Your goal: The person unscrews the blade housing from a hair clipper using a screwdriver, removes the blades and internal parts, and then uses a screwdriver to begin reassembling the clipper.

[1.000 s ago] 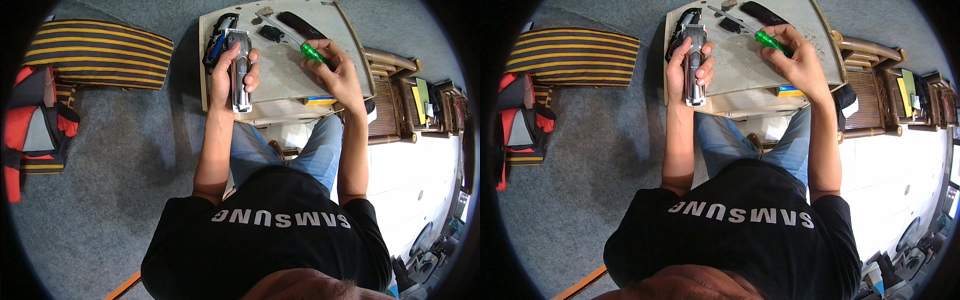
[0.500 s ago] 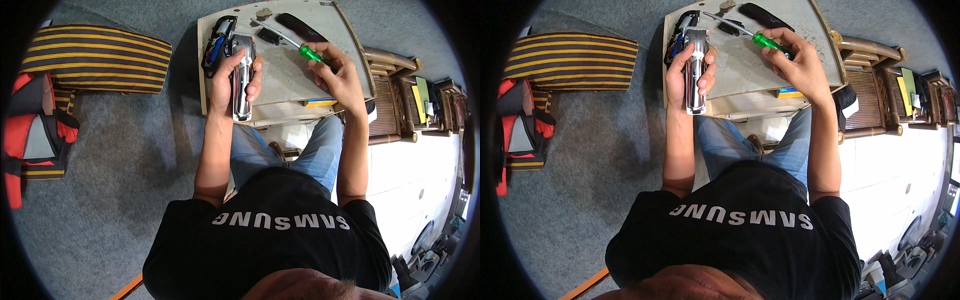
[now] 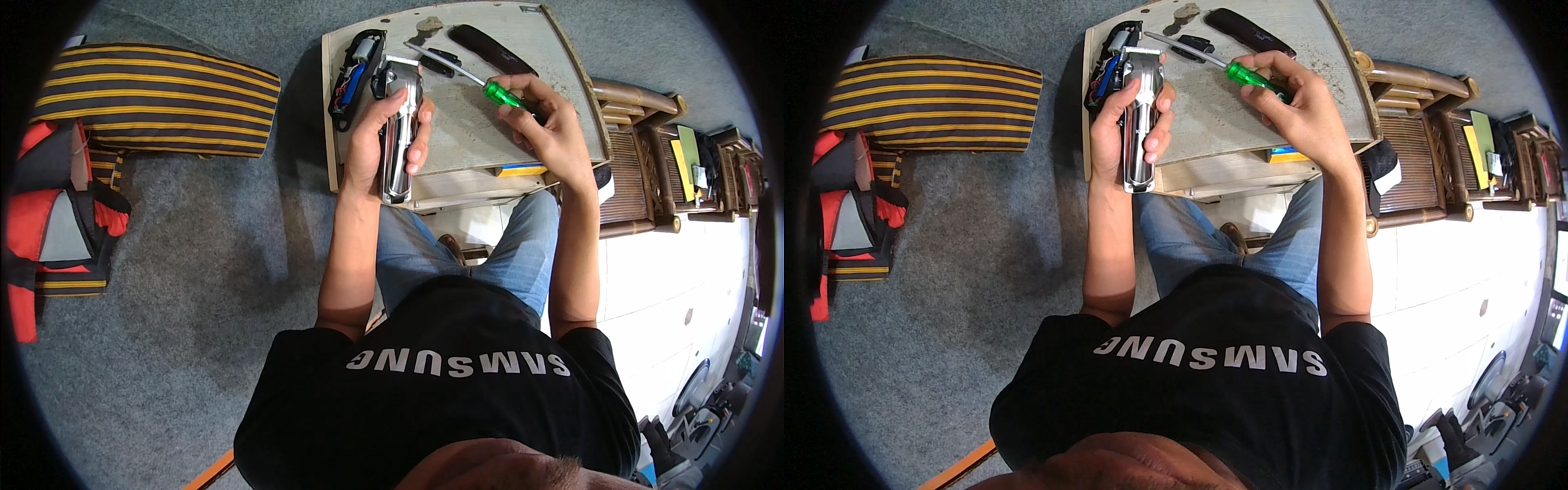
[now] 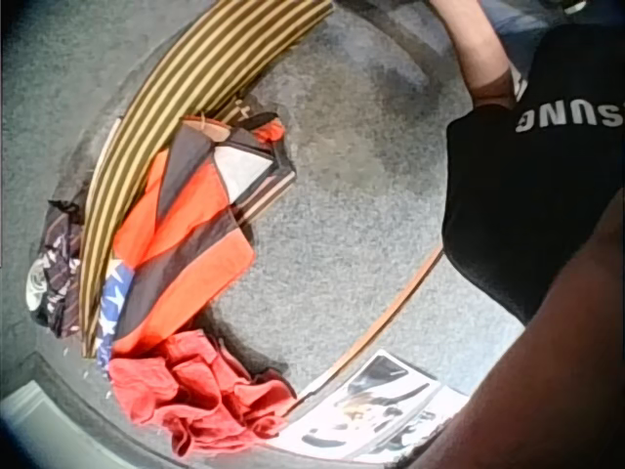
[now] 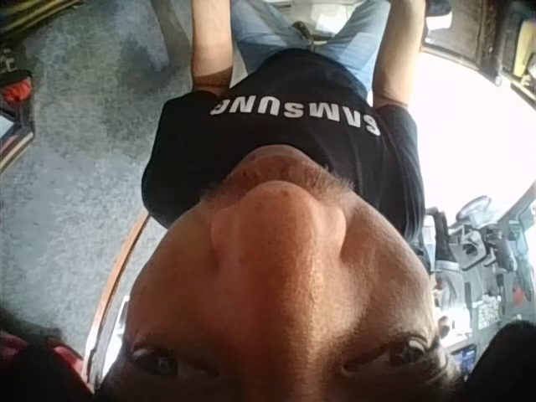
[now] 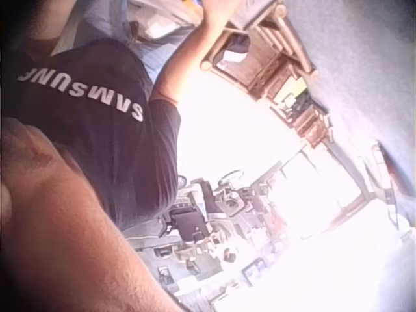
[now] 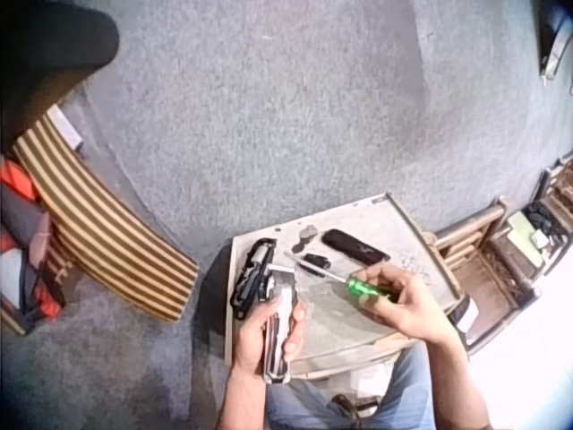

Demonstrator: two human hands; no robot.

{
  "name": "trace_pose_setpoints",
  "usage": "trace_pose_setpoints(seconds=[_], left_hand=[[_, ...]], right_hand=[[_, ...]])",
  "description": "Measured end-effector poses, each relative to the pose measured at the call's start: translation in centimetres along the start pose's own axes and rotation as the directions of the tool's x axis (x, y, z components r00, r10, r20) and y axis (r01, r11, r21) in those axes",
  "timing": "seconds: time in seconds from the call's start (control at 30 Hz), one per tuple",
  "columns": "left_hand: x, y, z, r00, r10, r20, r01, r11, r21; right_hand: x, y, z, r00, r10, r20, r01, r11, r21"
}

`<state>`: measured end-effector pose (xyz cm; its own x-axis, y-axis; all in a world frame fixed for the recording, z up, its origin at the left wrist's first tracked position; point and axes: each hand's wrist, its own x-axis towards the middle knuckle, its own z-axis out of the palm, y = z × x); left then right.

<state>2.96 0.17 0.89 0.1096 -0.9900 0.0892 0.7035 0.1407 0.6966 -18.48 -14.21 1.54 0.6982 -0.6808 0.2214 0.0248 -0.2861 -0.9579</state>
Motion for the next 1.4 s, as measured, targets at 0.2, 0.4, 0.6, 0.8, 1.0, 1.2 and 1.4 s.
trace_pose_setpoints(seconds=[0.2, 0.4, 0.6, 0.8, 1.0, 1.2, 1.4], left_hand=[[-0.04, -0.02, 0.23, 1.0, 0.006, -0.007, -0.005, 0.999, 0.04], [-0.1, -0.04, 0.5, 0.999, 0.003, -0.033, -0.001, 0.998, 0.07], [-0.09, -0.1, 0.53, 0.999, 0.007, -0.032, -0.005, 0.998, 0.063], [-0.11, -0.12, 0.65, 0.999, 0.016, -0.031, -0.014, 0.998, 0.062], [-0.11, -0.05, 0.84, 0.999, 0.016, -0.035, -0.013, 0.997, 0.077], [-0.11, -0.07, 0.84, 0.999, 0.017, -0.031, -0.015, 0.996, 0.084], [-0.13, -0.03, 0.87, 0.999, 0.014, -0.03, -0.011, 0.996, 0.091]], right_hand=[[-0.02, -0.01, -0.02, 1.0, 0.008, 0.013, -0.008, 1.0, 0.002], [-0.04, -0.06, -0.08, 1.0, 0.006, 0.023, -0.006, 1.0, 0.0], [-0.1, -0.22, -0.08, 0.999, 0.021, 0.028, -0.021, 1.0, -0.02], [-0.1, -0.18, -0.02, 0.999, 0.014, 0.032, -0.014, 1.0, -0.017], [-0.12, -0.21, -0.05, 0.999, 0.017, 0.034, -0.016, 0.999, -0.03], [-0.12, -0.1, -0.04, 0.999, 0.019, 0.027, -0.018, 0.999, -0.039], [-0.05, 0.2, -0.12, 0.999, -0.011, 0.031, 0.013, 0.997, -0.072]])
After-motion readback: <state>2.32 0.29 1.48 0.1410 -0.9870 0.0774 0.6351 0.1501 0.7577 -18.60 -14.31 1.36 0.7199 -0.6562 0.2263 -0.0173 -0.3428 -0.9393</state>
